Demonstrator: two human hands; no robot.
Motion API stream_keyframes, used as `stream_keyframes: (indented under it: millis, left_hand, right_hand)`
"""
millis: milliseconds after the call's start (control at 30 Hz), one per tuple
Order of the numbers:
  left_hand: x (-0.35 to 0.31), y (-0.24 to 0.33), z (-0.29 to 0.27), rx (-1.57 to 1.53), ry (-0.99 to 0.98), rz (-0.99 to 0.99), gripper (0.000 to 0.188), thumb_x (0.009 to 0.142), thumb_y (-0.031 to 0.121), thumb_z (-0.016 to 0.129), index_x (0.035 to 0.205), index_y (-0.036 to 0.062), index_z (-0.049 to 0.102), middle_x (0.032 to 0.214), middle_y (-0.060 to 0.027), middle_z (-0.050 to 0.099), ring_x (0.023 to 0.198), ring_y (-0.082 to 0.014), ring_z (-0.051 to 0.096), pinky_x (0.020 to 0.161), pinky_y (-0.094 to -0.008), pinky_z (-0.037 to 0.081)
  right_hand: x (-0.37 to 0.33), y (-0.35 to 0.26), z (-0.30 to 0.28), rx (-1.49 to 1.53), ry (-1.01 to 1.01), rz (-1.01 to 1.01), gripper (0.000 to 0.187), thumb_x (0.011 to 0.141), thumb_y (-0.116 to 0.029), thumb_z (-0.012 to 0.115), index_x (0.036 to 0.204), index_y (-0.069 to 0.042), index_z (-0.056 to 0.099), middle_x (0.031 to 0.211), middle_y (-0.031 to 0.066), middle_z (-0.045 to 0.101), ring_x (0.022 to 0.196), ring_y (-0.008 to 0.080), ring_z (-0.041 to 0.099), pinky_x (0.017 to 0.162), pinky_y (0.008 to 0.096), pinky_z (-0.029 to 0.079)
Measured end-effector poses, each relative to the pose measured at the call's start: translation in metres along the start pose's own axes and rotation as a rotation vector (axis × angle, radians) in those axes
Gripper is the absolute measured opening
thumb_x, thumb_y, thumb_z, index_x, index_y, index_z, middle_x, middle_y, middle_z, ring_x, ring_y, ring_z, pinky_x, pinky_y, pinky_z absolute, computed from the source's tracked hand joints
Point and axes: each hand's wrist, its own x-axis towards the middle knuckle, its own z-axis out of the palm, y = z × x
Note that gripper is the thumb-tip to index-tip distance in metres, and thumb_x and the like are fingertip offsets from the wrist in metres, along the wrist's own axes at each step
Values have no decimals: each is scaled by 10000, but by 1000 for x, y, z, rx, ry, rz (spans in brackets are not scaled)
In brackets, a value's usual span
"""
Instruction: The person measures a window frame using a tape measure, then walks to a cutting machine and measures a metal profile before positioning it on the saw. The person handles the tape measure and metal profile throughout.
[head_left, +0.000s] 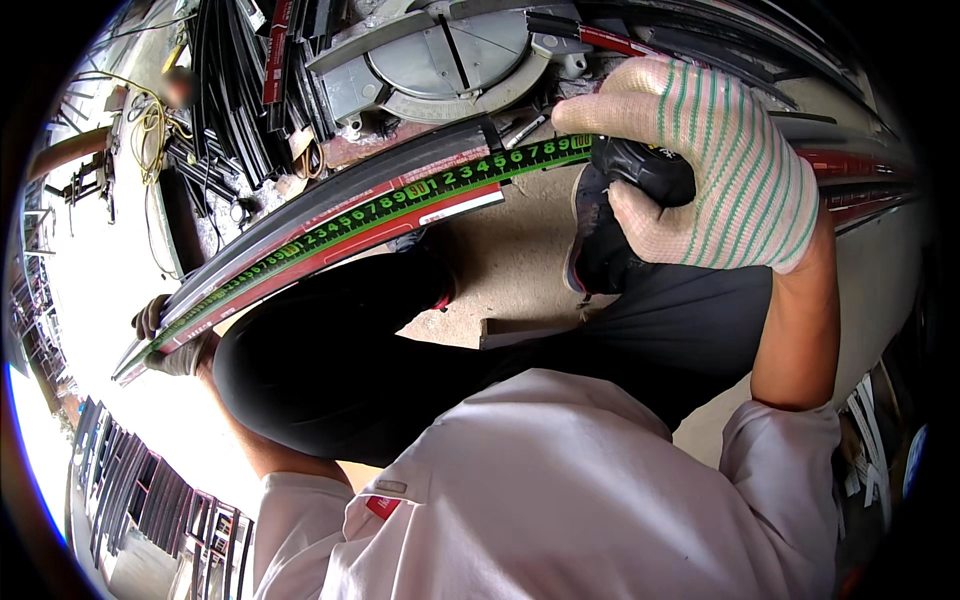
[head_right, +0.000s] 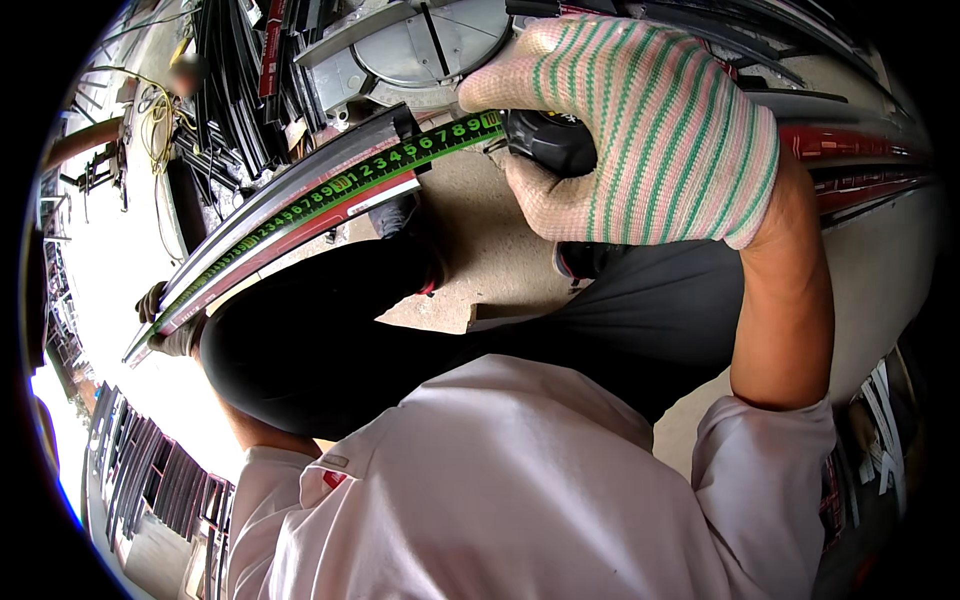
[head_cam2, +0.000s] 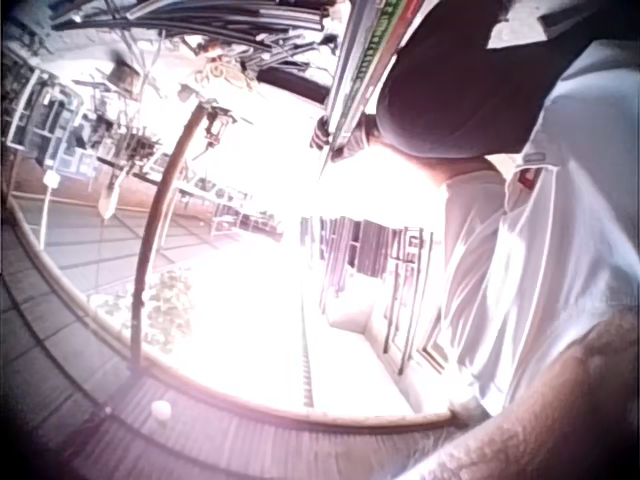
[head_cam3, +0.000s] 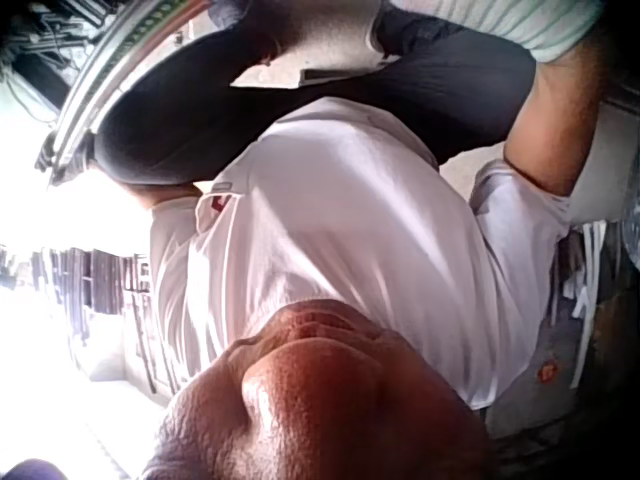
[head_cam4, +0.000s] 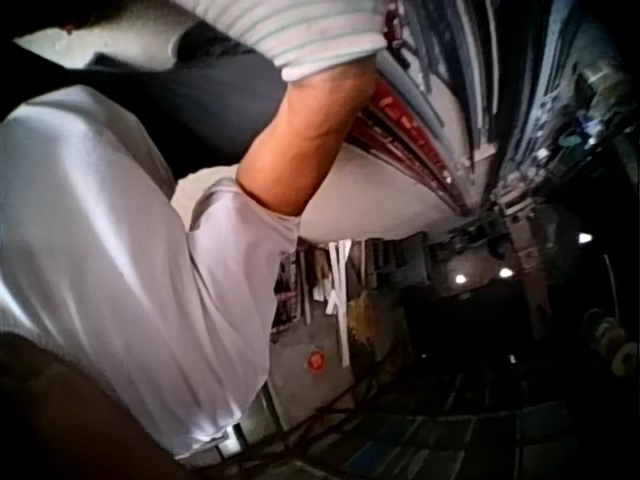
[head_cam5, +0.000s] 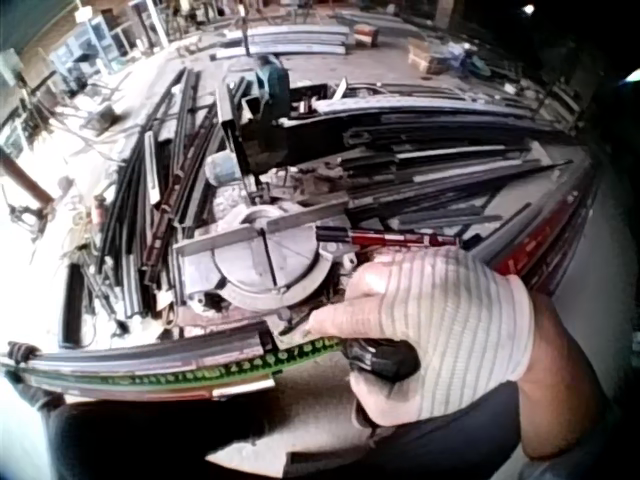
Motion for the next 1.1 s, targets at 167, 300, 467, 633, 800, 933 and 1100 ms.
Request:
stream_keyframes:
  millis: [167,300,467,633,800,933,1100]
  left_hand:
    - [-2,4,-2,-9,9,9,411,779,347,503,994,-2,531,744,-61,555,643,-196,543,637,-333,488]
    - [-3,2,-7,-19,20,6,420,786,358,501,997,-4,532,750,-64,556,646,-198,543,639,-336,488]
    - [-2,8,-8,-20,23,24,432,794,371,498,1000,-7,532,757,-67,556,650,-200,544,640,-338,487]
    - [-2,5,-10,-22,36,25,444,803,385,494,1004,-10,532,765,-71,557,653,-203,544,642,-341,486]
    - [-4,1,-9,-12,50,26,457,812,398,491,1007,-13,532,772,-74,558,657,-205,544,644,-344,486]
    - [-6,-2,-10,-2,66,21,467,819,409,489,1010,-15,533,778,-77,558,660,-207,544,645,-347,485]
    - [-5,-4,-10,0,77,18,480,828,423,486,1013,-18,533,786,-80,559,664,-209,545,647,-350,484]
  right_hand:
    - [-4,3,5,-49,0,37,563,620,-98,684,1183,-88,700,935,116,636,841,286,658,767,380,562]
    - [-4,2,5,-43,-42,62,575,625,-102,686,1200,-93,690,954,119,630,864,292,656,778,383,561]
    - [-3,2,7,6,-51,63,576,632,-103,690,1207,-90,682,962,121,630,869,291,664,780,385,566]
    - [0,1,7,1,-50,51,562,640,-115,693,1200,-79,681,959,125,637,852,286,675,773,373,577]
    - [-1,4,12,-18,-15,2,563,643,-126,698,1202,-66,679,962,136,642,839,291,685,758,374,585]
    - [0,2,10,-27,-13,-7,555,650,-136,701,1198,-58,678,966,143,646,839,293,691,747,378,590]
    - [0,3,10,-41,-25,-9,553,650,-141,705,1195,-53,678,961,141,649,836,294,690,746,378,594]
